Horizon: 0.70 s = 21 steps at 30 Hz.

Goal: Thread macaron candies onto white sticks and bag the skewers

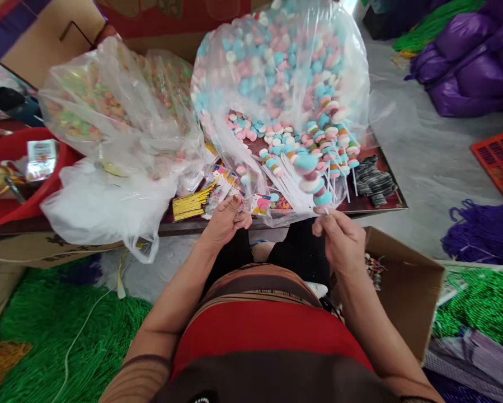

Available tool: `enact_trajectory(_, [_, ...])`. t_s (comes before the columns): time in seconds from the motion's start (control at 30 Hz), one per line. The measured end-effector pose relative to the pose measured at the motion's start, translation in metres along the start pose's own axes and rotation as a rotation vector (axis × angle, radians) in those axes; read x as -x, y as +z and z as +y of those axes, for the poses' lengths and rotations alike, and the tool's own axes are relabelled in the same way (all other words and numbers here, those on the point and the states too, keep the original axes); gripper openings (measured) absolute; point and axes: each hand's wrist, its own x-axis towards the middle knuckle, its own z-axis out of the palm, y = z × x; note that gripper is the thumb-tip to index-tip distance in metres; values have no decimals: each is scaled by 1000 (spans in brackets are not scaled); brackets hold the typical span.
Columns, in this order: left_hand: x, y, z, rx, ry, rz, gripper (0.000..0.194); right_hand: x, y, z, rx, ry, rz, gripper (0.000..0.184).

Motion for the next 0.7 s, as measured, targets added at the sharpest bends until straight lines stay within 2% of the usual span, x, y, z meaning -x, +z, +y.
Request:
enact_trajectory(0.17, [-4, -3, -1, 84, -1, -34, 63, 21, -37, 2, 196, -33, -72, 19])
enact_trajectory(0.33, [-6, -6, -4, 40, 6, -29, 62, 26, -48, -5, 280, -13, -97, 19])
enact_trajectory(0.47, [-5, -6, -8, -97, 54, -108, 57, 23, -33, -19, 51, 81, -71, 22])
enact_trajectory(0.6, [-1, -2, -13, -310, 127, -180, 51, 13, -2, -19, -49, 151, -218, 11])
enact_trajectory(0.7, [3, -2, -14, -424, 171, -200, 49, 5, 16, -6, -142, 137, -82, 8])
